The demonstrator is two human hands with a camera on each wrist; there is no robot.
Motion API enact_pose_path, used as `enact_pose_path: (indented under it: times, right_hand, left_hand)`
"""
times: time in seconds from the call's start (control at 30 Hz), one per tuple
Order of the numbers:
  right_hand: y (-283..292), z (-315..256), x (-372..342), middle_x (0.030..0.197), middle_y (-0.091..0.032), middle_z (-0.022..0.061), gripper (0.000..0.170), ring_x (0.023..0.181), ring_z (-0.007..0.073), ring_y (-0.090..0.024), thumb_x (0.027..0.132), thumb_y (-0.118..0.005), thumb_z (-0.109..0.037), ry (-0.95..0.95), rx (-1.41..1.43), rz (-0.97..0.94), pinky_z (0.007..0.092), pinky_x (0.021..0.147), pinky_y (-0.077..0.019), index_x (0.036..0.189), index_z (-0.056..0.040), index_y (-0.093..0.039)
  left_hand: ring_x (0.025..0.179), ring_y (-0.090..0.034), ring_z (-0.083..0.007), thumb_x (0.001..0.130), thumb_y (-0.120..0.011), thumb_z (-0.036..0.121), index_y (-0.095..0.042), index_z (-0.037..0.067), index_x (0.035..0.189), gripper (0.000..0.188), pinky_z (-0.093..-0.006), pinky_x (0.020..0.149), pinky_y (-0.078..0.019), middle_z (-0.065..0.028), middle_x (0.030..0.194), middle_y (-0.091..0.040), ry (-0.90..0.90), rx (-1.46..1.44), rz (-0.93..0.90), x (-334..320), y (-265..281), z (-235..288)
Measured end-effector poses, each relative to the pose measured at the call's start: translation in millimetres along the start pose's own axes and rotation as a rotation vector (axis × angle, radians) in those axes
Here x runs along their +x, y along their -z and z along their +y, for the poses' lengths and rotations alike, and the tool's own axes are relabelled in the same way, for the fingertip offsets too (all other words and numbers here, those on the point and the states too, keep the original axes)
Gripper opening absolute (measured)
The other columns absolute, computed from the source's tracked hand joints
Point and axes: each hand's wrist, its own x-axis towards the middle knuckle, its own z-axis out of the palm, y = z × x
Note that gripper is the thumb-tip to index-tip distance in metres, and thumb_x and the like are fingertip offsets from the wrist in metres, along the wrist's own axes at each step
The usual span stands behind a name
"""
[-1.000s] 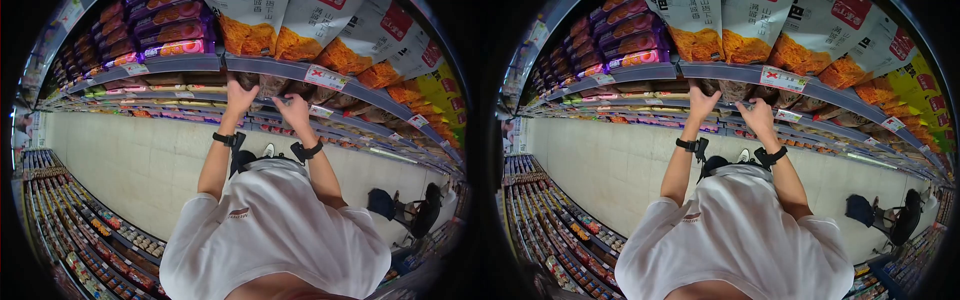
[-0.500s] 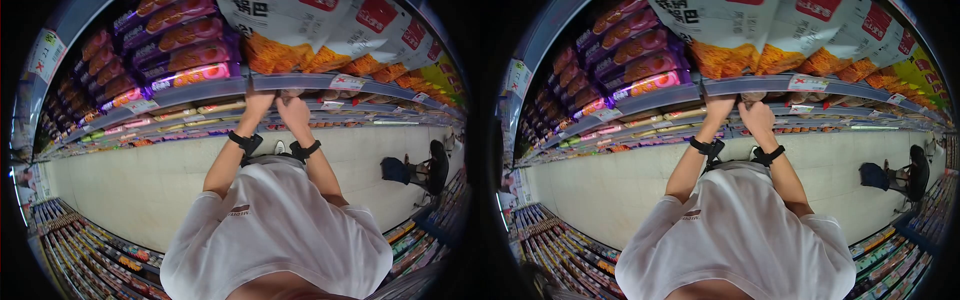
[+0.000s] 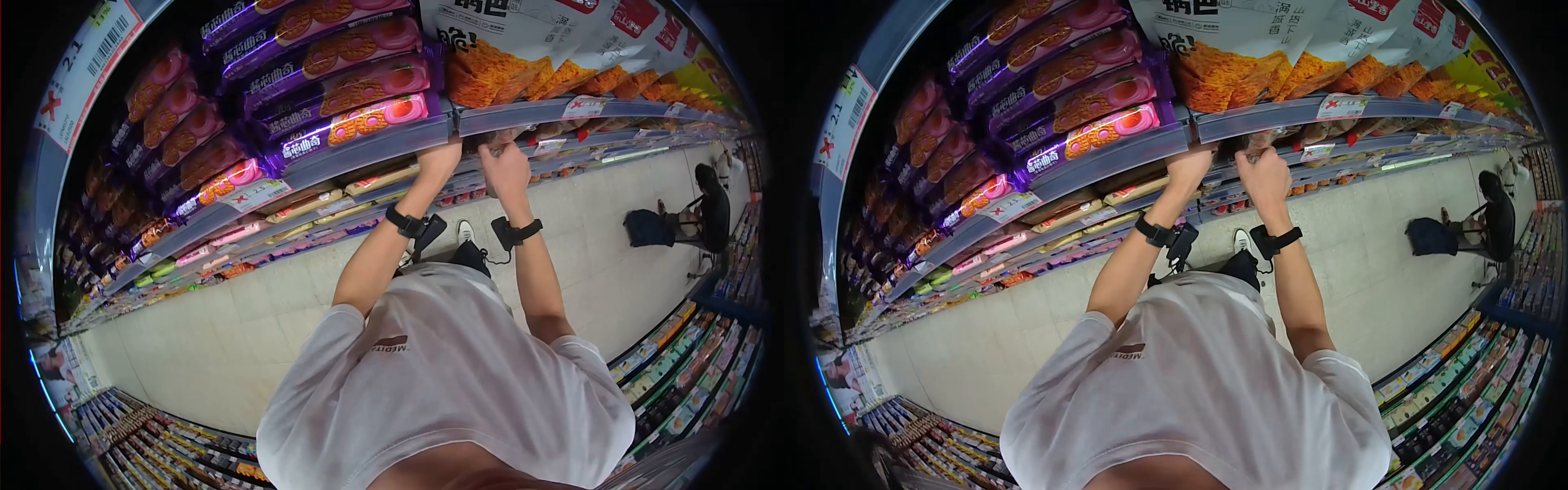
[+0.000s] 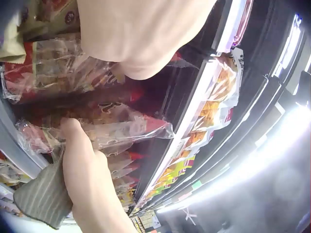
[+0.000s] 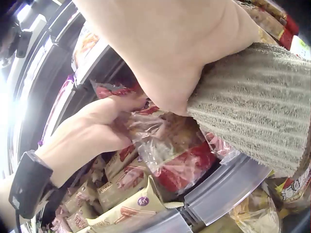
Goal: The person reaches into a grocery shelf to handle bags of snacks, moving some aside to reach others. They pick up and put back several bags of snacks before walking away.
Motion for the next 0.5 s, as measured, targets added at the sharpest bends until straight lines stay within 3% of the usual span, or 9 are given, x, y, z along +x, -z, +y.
enact_pose_path:
  times: [0.13,0.23,0.37,0.43,0.5]
  right_hand:
    - [-3,-8,-3,0.093,-0.074,0.0312,0.053,0.093,0.0485,-0.072,0.081,-0.074,-0.045,-0.02,0.042,-0.013,0.0531,0.086,-0.0569,0.103,0.0028,-0.074]
    - [-13,-12,-8,0.095,-0.074,0.0312,0.052,0.095,0.0483,-0.072,0.081,-0.075,-0.044,-0.029,0.058,-0.018,0.0532,0.088,-0.0563,0.105,0.0023,-0.074]
    - [-14,-17,-12,0.097,-0.074,0.0306,0.053,0.099,0.048,-0.071,0.08,-0.076,-0.044,-0.034,0.128,-0.022,0.0522,0.088,-0.0566,0.107,0.0013,-0.074]
    - [-18,-8,-12,0.099,-0.074,0.0299,0.056,0.1,0.0477,-0.071,0.08,-0.076,-0.046,-0.012,0.167,0.001,0.0509,0.087,-0.057,0.107,0.0027,-0.073]
    - [-26,6,-9,0.1,-0.075,0.0293,0.057,0.1,0.0475,-0.071,0.08,-0.076,-0.046,-0.002,0.185,-0.013,0.0505,0.087,-0.0568,0.107,0.0033,-0.072]
  left_hand:
    - [0.078,-0.068,-0.0407,0.09,-0.072,0.025,-0.074,0.001,0.092,0.024,-0.0501,0.073,-0.0516,-0.0202,0.084,-0.072,0.025,-0.277,-0.032,-10,42,30]
    - [0.076,-0.069,-0.0399,0.088,-0.078,0.023,-0.074,0.0,0.094,0.024,-0.0473,0.07,-0.0518,-0.0194,0.082,-0.073,-0.093,-0.274,-0.077,-6,43,18]
    - [0.074,-0.067,-0.0414,0.089,-0.079,0.025,-0.074,-0.001,0.101,0.029,-0.0468,0.069,-0.0531,-0.0218,0.084,-0.072,-0.031,-0.519,-0.133,-10,44,10]
    - [0.092,-0.066,-0.0401,0.078,-0.09,0.023,-0.065,0.0,0.126,0.059,-0.0471,0.081,-0.053,-0.0222,0.107,-0.07,-0.056,-0.05,-0.178,-24,77,23]
    - [0.099,-0.063,-0.0417,0.078,-0.09,0.024,-0.061,0.002,0.132,0.066,-0.0485,0.087,-0.051,-0.0228,0.115,-0.066,-0.121,0.093,-0.151,-52,98,6]
